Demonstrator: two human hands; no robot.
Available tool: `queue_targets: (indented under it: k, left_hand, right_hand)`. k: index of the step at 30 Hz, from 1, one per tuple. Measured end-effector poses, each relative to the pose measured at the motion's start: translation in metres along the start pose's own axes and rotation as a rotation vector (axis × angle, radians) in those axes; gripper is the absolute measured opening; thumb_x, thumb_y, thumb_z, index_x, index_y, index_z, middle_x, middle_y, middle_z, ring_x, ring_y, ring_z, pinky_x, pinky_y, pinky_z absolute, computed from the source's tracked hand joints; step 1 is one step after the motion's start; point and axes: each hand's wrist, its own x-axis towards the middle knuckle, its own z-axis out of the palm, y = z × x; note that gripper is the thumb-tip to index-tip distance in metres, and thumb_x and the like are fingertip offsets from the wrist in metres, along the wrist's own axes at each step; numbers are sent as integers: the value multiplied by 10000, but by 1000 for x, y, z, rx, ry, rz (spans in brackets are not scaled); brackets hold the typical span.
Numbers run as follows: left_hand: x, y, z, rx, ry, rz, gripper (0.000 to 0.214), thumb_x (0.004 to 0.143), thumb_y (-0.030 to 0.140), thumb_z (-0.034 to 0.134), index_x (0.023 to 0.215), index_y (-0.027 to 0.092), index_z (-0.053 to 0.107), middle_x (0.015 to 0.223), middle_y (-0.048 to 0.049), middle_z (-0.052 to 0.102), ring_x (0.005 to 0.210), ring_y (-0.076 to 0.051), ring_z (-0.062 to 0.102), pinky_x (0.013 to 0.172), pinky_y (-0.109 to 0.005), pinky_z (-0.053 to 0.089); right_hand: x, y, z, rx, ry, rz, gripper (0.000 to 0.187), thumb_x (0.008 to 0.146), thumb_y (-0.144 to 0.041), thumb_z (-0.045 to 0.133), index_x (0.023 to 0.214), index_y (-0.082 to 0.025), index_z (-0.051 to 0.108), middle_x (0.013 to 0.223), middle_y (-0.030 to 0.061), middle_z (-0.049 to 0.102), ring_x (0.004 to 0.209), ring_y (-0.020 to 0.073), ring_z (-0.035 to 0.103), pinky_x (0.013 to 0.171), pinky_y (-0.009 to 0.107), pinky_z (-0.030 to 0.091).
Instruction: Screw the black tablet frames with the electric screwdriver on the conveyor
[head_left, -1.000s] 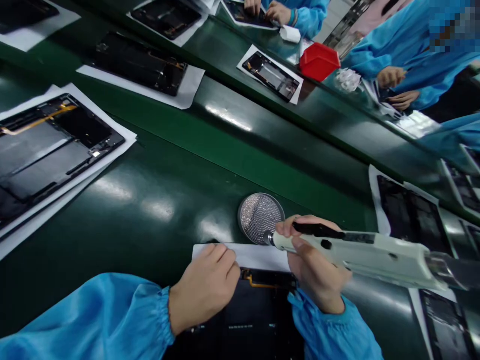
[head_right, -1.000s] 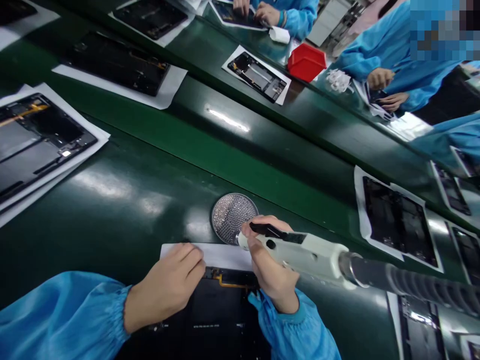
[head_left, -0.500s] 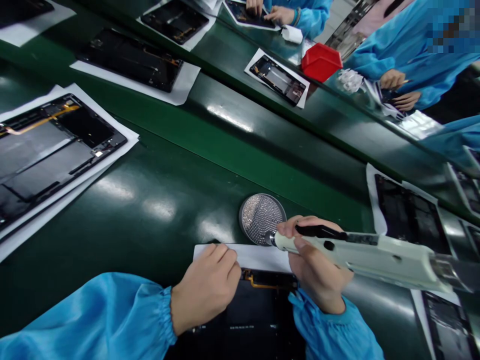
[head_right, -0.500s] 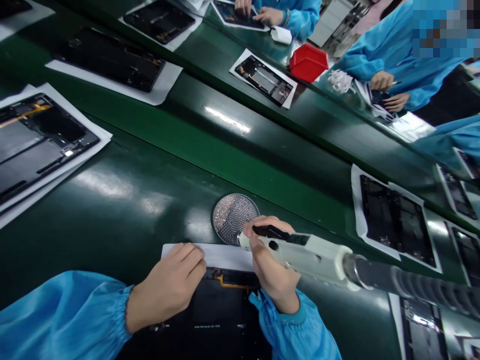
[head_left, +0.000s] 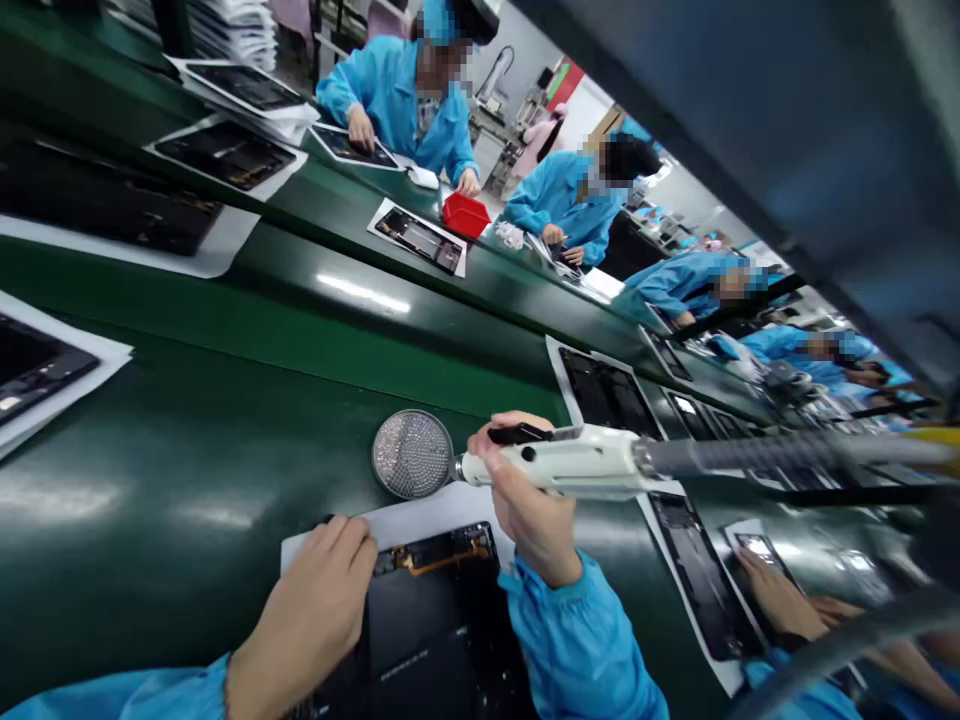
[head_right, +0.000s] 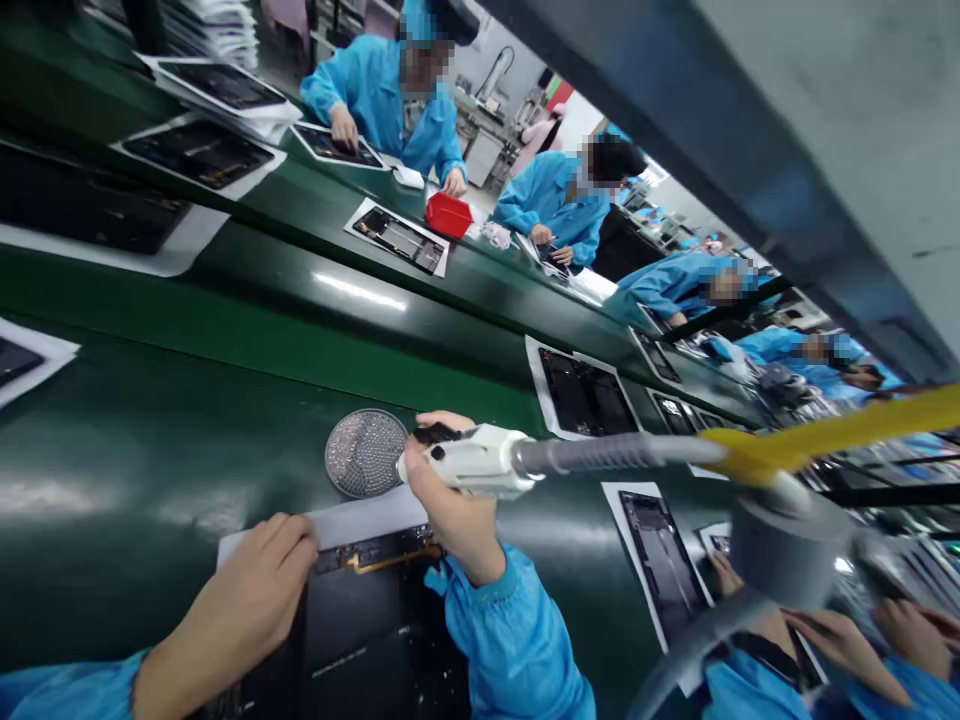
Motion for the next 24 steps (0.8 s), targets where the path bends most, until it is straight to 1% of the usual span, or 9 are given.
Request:
queue_targets:
  k: [4, 7, 9, 11, 13, 16, 18, 21, 24]
  left_hand:
    - [5, 0, -3, -9, -74, -5, 265, 872, -25, 422, 891, 120, 643, 960, -125, 554, 839, -265, 445, 752, -430, 439]
    - [12, 0, -5, -77, -139, 33, 239, 907, 2, 429, 931, 130, 631, 970, -113, 552, 853, -262, 466, 735, -422, 459]
    - [17, -1, -6, -94, -156, 79, 238, 938, 22, 414, 923, 129, 626, 947, -105, 554, 845, -255, 473, 724, -411, 473]
    - [20, -2, -9, -80, -159, 108, 246, 968, 52, 404, 882, 127, 622, 914, -100, 561, 834, -246, 476, 722, -404, 484]
    - [22, -3, -11, -64, -162, 124, 248, 988, 86, 412, 860, 124, 620, 903, -97, 573, 836, -238, 480, 737, -396, 494]
    - [25, -4, -13, -56, -175, 135, 227, 995, 112, 438, 856, 119, 618, 895, -88, 585, 829, -222, 485, 733, -367, 493]
    - [26, -3, -13, -47, -166, 143, 209, 989, 119, 459, 848, 122, 614, 878, -81, 586, 809, -215, 481, 716, -356, 481]
    - [27, 1, -10, -18, -122, 163, 194, 987, 129, 473, 856, 129, 617, 857, -75, 578, 799, -213, 476, 688, -345, 447]
    - [27, 5, -8, 17, -59, 183, 196, 997, 145, 483, 860, 132, 622, 836, -69, 567, 794, -210, 472, 660, -328, 398]
  right_hand:
    - [-3, 2, -3, 52, -60, 20, 439, 803, -347, 773, 1201, -314, 593, 861, -7, 625, 800, 181, 617, 775, 389, 554]
    - [-5, 3, -6, 54, -106, 98, 398, 808, -366, 769, 1172, -302, 621, 898, 6, 653, 808, 178, 625, 749, 371, 558]
    - [-7, 0, -7, 21, -103, 142, 374, 792, -363, 785, 1127, -279, 640, 939, 19, 675, 847, 185, 642, 759, 365, 556]
    - [-11, -4, -7, 21, -82, 160, 375, 792, -339, 788, 1128, -266, 638, 966, 26, 694, 898, 197, 658, 798, 375, 548]
    - [-18, -7, -5, 87, -66, 154, 345, 818, -317, 763, 1132, -258, 632, 898, 14, 695, 861, 195, 661, 793, 387, 535]
    - [-30, -8, -2, 186, -95, 114, 264, 851, -293, 728, 1093, -241, 634, 727, -23, 642, 704, 172, 629, 715, 386, 516]
    - [-40, -8, 1, 176, -141, 89, 235, 866, -241, 713, 1087, -238, 634, 704, -28, 630, 671, 164, 622, 697, 383, 512]
    - [-51, -6, 5, 127, -184, 83, 243, 883, -145, 674, 1103, -244, 642, 750, -15, 654, 678, 154, 628, 699, 375, 520]
    - [-56, -5, 9, 183, -207, 78, 252, 897, -133, 640, 1116, -258, 645, 755, -13, 654, 676, 153, 623, 660, 358, 525]
